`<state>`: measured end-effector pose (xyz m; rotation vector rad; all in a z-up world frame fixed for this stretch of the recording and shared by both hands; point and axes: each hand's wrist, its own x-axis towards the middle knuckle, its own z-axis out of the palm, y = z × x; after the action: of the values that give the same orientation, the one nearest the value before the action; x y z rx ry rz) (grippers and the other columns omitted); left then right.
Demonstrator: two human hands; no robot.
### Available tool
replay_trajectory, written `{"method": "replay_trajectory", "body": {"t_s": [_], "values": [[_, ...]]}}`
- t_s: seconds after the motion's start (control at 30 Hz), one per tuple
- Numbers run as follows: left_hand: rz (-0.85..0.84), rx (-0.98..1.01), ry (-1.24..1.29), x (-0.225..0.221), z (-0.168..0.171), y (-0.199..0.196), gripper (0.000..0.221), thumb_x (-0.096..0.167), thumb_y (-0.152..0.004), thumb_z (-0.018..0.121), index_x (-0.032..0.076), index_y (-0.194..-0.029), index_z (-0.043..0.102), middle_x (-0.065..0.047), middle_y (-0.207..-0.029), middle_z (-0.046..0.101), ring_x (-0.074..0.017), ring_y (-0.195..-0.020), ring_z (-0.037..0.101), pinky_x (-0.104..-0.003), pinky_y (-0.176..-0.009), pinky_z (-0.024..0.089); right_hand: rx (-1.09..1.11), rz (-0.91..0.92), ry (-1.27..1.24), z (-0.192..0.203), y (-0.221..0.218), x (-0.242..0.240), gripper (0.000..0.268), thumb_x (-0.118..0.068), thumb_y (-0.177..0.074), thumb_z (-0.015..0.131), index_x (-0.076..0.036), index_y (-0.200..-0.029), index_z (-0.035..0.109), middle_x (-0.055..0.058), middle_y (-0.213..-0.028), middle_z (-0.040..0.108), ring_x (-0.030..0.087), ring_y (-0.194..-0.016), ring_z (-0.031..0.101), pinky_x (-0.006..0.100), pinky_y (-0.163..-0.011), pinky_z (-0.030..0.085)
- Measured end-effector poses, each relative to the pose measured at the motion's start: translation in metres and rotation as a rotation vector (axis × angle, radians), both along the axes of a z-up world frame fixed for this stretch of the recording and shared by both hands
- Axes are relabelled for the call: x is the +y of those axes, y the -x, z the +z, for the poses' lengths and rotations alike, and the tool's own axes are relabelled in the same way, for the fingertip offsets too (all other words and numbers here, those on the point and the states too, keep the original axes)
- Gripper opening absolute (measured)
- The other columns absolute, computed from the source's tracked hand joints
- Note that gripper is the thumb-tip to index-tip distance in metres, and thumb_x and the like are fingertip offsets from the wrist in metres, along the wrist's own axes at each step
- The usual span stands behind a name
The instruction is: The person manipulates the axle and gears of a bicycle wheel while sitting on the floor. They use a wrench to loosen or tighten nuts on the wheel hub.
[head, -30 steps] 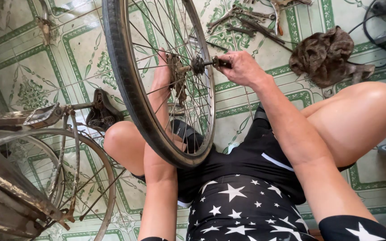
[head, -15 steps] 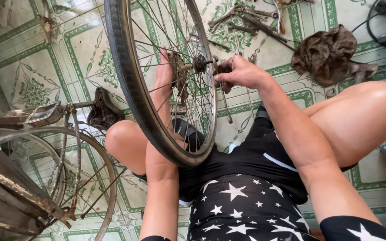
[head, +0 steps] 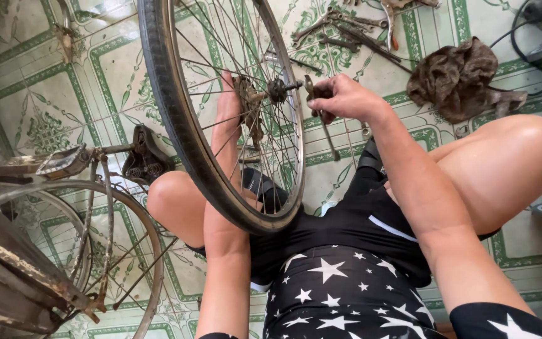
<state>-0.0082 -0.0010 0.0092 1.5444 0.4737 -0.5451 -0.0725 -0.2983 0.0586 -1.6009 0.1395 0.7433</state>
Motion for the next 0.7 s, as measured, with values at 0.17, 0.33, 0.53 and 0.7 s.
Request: {"method": "replay_trajectory", "body": {"t_s": [0.17,0.33,0.53,0.7], "values": [[0.036,0.023,0.053,-0.009,0.016,-0.004,0.080,0.074,-0.094,0.032,0.005,-0.121,0.063,-0.005,-0.101,0.073,-0.0181,-0.089,0.067,-0.034,-0.077,0.055,-0.434,0.106,0.498,0.001,0.002,0.000,0.023,-0.019,-0.094,0.073,-0.011,-0.115,0.076,0.011,-0.092,0.076,0.023,-0.075,0.069,0.035,-0.072,0.054],[-0.039,-0.081,0.134,-0.011,0.025,0.002,0.079,0.076,-0.102,0.031,0.003,-0.093,0.060,-0.007,-0.076,0.062,-0.0214,-0.069,0.059,-0.037,-0.062,0.049,-0.526,0.027,0.487,-0.002,0.002,0.005,0.026,-0.020,-0.093,0.069,-0.015,-0.118,0.075,0.010,-0.100,0.072,0.025,-0.083,0.070,0.037,-0.077,0.057],[0.008,0.043,0.145,-0.016,0.033,0.000,0.076,0.076,-0.093,0.031,0.007,-0.088,0.063,-0.006,-0.071,0.064,-0.0211,-0.068,0.071,-0.035,-0.056,0.053,-0.700,0.067,0.593,-0.001,-0.002,0.010,0.027,-0.017,-0.096,0.068,-0.014,-0.122,0.074,0.010,-0.103,0.070,0.030,-0.091,0.068,0.041,-0.082,0.056],[0.003,0.049,0.144,-0.017,0.037,0.001,0.078,0.078,-0.093,0.032,0.006,-0.091,0.062,-0.007,-0.071,0.063,-0.0214,-0.067,0.070,-0.034,-0.055,0.052,-0.737,0.075,0.591,-0.003,-0.003,0.013,0.024,-0.019,-0.098,0.068,-0.012,-0.120,0.074,0.012,-0.101,0.069,0.031,-0.090,0.068,0.042,-0.082,0.056]]}}
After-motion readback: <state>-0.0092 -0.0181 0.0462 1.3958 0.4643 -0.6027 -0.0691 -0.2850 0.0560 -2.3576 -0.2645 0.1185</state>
